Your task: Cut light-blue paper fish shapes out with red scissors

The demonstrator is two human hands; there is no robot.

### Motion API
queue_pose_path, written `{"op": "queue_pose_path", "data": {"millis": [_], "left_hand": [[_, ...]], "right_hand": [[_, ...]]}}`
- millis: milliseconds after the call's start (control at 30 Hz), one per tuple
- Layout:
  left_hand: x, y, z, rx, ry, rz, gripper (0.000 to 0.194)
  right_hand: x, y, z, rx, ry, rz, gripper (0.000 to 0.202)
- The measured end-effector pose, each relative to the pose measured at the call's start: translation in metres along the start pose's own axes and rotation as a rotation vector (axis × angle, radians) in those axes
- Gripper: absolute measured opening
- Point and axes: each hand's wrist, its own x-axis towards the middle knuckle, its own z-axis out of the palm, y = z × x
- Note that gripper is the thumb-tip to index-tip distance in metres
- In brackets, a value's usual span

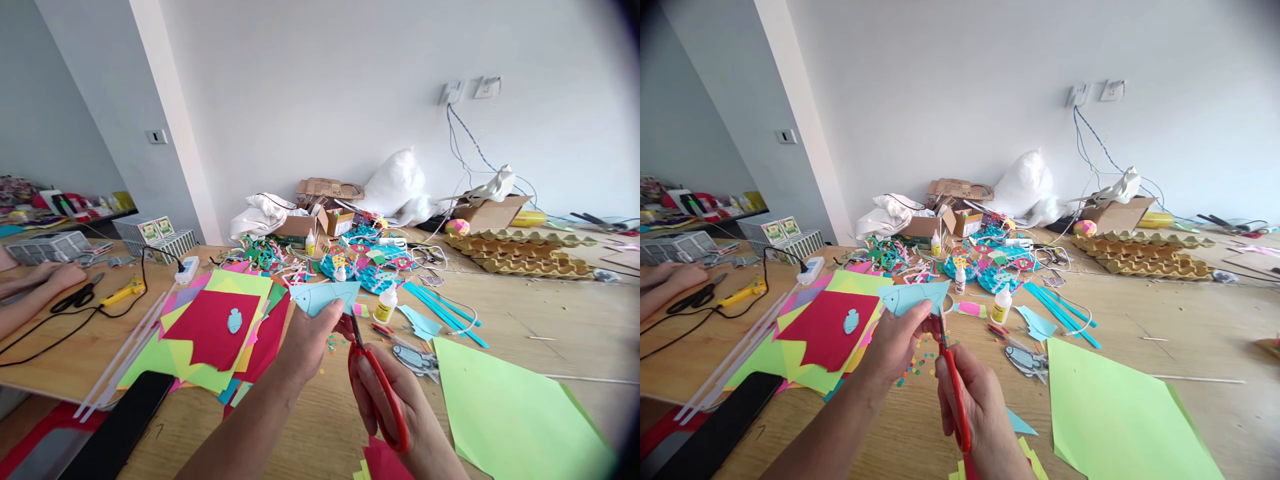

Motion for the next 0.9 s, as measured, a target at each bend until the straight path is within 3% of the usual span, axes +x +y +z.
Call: {"op": "queue_pose_path", "data": {"millis": [567, 900], "left_hand": [[0.002, 0.009, -0.004, 0.012, -0.080, -0.115, 0.019], [0.005, 0.004, -0.016, 0.011, -0.201, -0.127, 0.018]], "right_hand": [[-0.004, 0.002, -0.009, -0.083, -0.040, 0.021, 0.048], [-0.005, -0.002, -0.013, -0.163, -0.056, 0.059, 0.043]]}}
